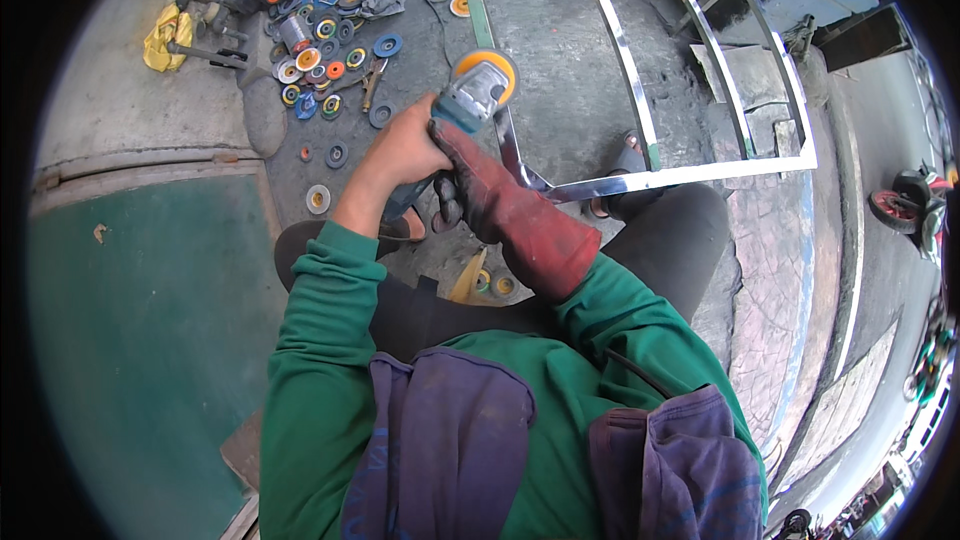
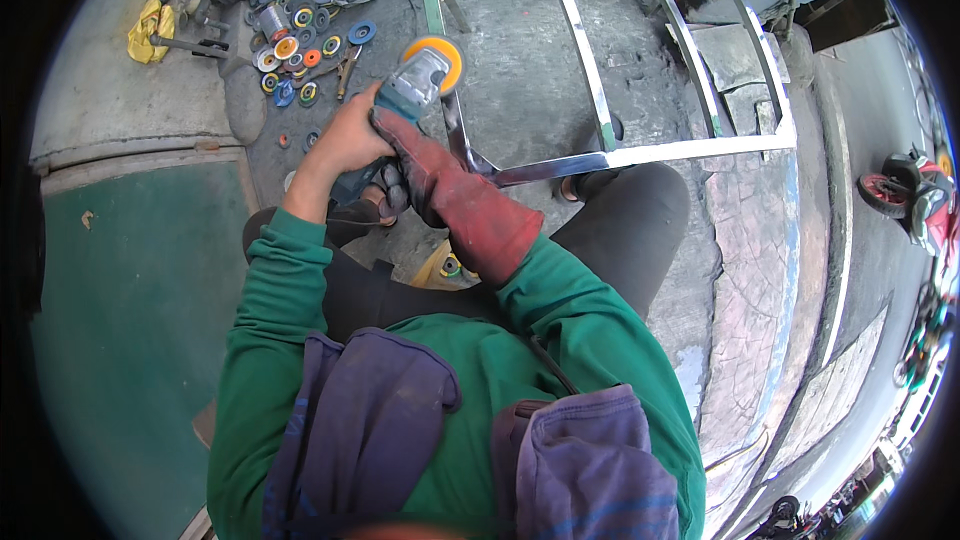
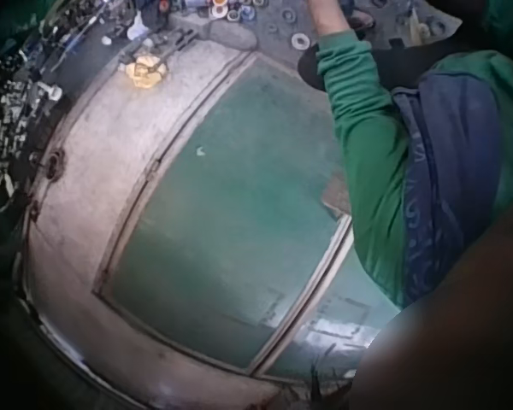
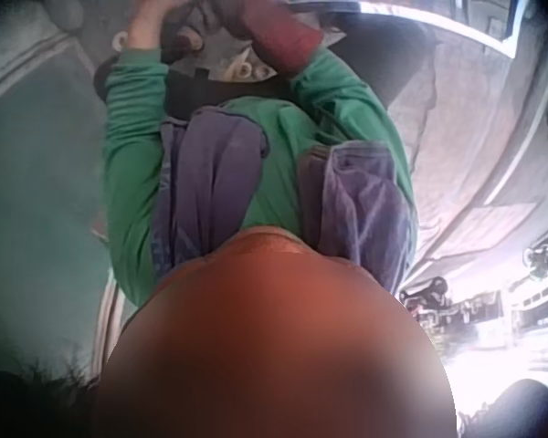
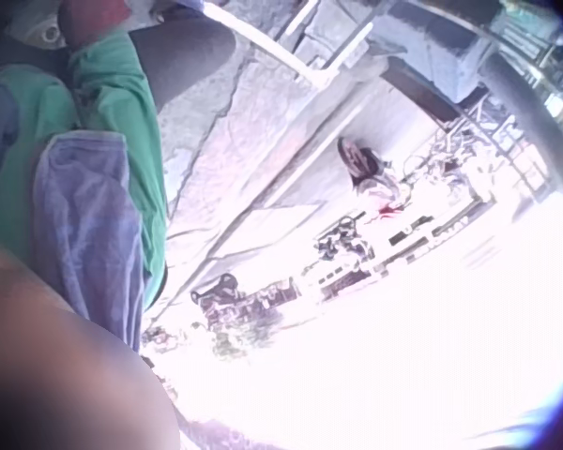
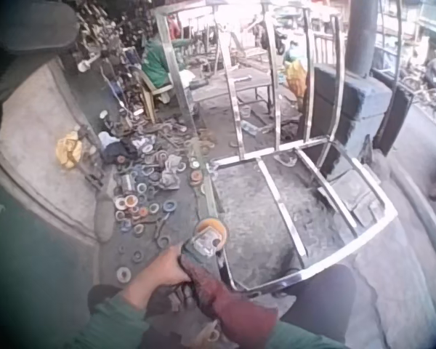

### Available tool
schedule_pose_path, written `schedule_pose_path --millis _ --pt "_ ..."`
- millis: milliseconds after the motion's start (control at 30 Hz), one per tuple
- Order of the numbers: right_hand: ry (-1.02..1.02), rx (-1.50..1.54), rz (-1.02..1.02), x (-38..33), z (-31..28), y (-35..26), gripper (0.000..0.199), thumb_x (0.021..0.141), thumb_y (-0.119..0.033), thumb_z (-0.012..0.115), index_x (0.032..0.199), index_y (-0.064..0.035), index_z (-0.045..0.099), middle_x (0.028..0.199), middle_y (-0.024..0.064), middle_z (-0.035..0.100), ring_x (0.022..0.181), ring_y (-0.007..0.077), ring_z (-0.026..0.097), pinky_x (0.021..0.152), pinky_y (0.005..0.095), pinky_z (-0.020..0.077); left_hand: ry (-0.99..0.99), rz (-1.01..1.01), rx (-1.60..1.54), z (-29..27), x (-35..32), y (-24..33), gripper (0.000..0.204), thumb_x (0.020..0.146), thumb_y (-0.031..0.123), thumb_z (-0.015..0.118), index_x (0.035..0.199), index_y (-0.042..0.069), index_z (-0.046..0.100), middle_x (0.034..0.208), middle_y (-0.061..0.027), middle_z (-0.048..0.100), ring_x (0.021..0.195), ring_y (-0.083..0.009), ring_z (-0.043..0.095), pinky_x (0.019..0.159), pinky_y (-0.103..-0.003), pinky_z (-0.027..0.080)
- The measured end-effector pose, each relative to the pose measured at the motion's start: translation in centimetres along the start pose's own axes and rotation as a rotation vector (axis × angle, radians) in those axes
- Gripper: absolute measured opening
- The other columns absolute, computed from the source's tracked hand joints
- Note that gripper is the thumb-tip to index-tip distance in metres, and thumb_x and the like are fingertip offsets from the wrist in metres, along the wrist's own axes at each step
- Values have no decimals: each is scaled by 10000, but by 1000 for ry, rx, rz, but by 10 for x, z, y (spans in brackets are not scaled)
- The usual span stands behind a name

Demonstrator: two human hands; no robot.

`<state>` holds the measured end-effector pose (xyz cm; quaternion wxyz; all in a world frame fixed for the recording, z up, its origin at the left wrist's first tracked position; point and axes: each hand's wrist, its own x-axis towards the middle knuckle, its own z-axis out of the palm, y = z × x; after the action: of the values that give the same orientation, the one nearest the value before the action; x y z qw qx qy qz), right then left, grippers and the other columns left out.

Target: The person uses an angle grinder with a polishing pad to smooth and polish a metal frame. They swap the grinding disc for a polishing pad and continue polishing different sections of the frame while seated.

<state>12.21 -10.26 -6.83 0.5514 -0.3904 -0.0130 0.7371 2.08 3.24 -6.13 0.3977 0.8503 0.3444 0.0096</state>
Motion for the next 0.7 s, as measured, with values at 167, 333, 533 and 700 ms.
schedule_pose_path --millis 167,333,533,700 --pt "17 -26 -31 2 -3 4 710 908 -810 647 975 -103 666 622 46 515 446 216 507 467 438 497 23 -22 0 0 2 3 729 654 139 892 1304 -21 601 1145 -260 757 1135 -435 732 956 -457 576" --pt "14 -107 -98 10 -14 12 710 904 -812 646 966 -105 657 621 36 506 442 225 514 484 456 527 -97 -45 69 0 -3 5 745 648 124 881 1319 -29 596 1154 -277 750 1142 -442 727 958 -459 578" --pt "-7 -35 0 13 -17 16 670 938 -787 623 991 -119 649 613 28 508 441 227 529 486 462 541 84 -31 46 3 -6 14 751 639 112 873 1323 -34 599 1154 -287 746 1135 -446 728 948 -453 582" --pt "-45 -35 -41 6 -11 15 651 958 -783 598 1018 -137 651 607 31 514 431 219 518 470 453 537 -77 -7 58 -3 -4 17 698 641 117 870 1274 -25 613 1129 -286 752 1133 -456 724 945 -464 582"
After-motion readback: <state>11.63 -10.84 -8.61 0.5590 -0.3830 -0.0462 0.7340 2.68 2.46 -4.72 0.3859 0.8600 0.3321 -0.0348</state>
